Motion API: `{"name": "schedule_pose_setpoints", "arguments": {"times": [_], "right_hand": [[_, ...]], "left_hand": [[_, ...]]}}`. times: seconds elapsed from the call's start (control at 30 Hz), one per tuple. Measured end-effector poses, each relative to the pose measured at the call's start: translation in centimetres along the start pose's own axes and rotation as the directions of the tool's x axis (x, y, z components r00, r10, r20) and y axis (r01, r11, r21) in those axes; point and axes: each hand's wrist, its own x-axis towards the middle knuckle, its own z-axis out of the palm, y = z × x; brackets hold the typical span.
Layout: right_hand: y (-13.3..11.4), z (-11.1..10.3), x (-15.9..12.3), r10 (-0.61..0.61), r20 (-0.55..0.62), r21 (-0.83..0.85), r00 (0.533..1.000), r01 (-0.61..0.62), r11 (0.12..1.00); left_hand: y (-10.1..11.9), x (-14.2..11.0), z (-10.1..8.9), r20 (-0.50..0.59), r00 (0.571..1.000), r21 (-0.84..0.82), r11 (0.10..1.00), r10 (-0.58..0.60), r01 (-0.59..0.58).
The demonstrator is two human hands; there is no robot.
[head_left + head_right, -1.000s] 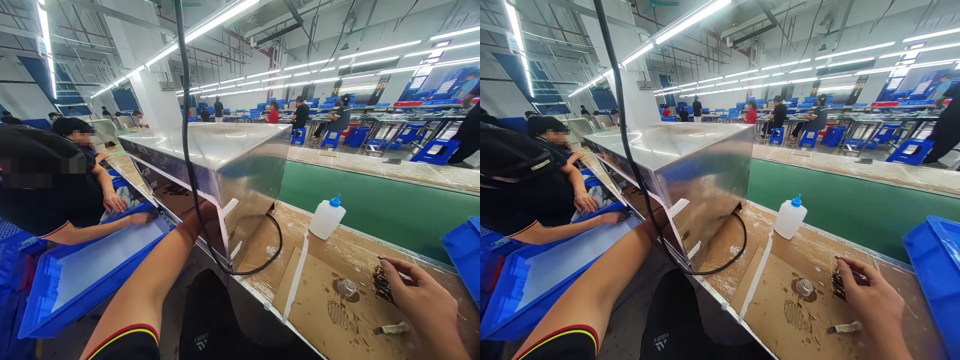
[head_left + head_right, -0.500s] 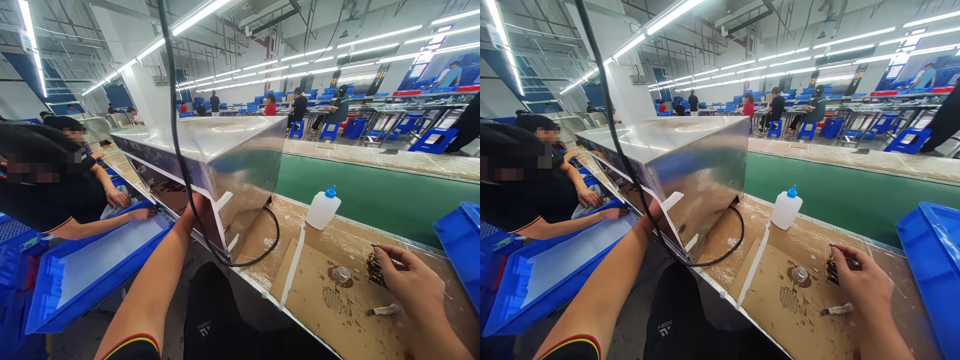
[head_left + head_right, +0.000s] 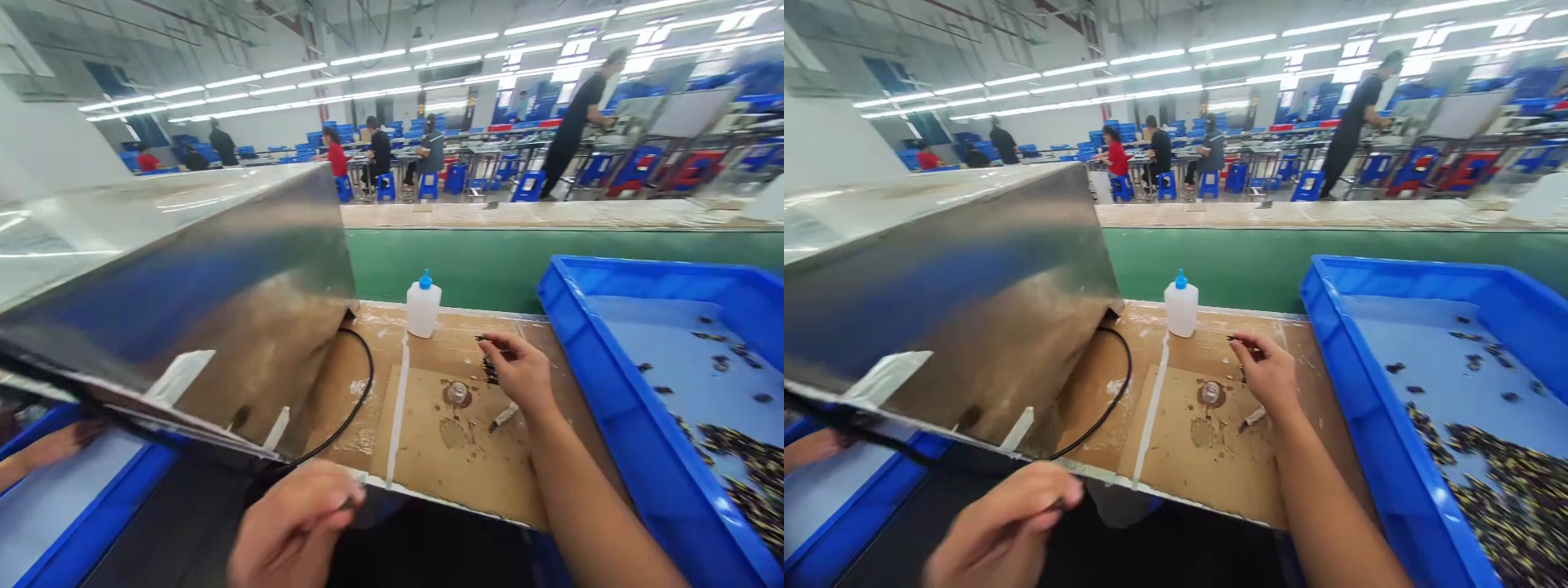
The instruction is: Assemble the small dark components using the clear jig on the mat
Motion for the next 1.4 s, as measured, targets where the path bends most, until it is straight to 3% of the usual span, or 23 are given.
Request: {"name": "schedule_pose_setpoints", "arguments": {"times": [0.03, 0.07, 0.17, 0.27, 0.37, 0.57, 0.67, 1.07, 1.17, 1.33, 1.4], "right_hand": [[-0.1, 0.1, 0.0, -0.011, 0.02, 0.056, 1.0, 0.01, 0.998], [-0.3, 0.1, -0.1, -0.019, 0.042, 0.114, 0.999, 0.014, 0.993], [-0.7, 0.3, -0.1, -0.016, 0.104, 0.295, 0.994, -0.015, 0.955], [-0.9, 0.4, -0.1, 0.024, 0.155, 0.451, 0.988, -0.092, 0.888], [-0.9, 0.3, 0.0, 0.06, 0.189, 0.522, 0.98, -0.151, 0.84], [-1.1, 0.4, -0.3, 0.072, 0.303, 0.418, 0.95, -0.2, 0.886], [-1.8, 0.7, -0.8, 0.043, 0.35, 0.365, 0.936, -0.178, 0.914], [-3.0, 1.4, -2.1, 0.048, 0.492, 0.362, 0.87, -0.254, 0.897], [-2.9, 1.4, -2.2, 0.038, 0.487, 0.365, 0.873, -0.243, 0.899], [-3.0, 1.5, -2.6, -0.004, 0.501, 0.369, 0.865, -0.21, 0.906], [-3.1, 1.6, -2.8, -0.006, 0.498, 0.362, 0.867, -0.202, 0.91]], "left_hand": [[-1.0, 1.2, 3.2, 0.155, 0.988, -0.021, 0.999, -0.024, 0.028], [-2.0, 2.6, 6.2, 0.23, 0.967, -0.028, 0.992, -0.111, 0.121], [-5.0, 7.3, 13.6, 0.297, 0.857, -0.125, 0.873, -0.421, 0.471], [-7.1, 11.3, 17.9, 0.325, 0.8, -0.312, 0.742, -0.504, 0.594], [-8.5, 13.7, 20.2, 0.353, 0.788, -0.375, 0.695, -0.505, 0.613], [-10.8, 13.8, 20.7, 0.349, 0.758, -0.409, 0.638, -0.551, 0.653], [-11.6, 12.9, 20.3, 0.342, 0.77, -0.388, 0.665, -0.538, 0.638], [-10.5, 12.5, 19.9, 0.319, 0.811, -0.256, 0.779, -0.491, 0.572], [-10.8, 12.4, 19.9, 0.305, 0.79, -0.282, 0.741, -0.533, 0.609], [-11.3, 12.4, 20.5, 0.323, 0.709, -0.392, 0.593, -0.627, 0.704], [-11.2, 12.4, 20.6, 0.321, 0.708, -0.424, 0.573, -0.629, 0.702]]}}
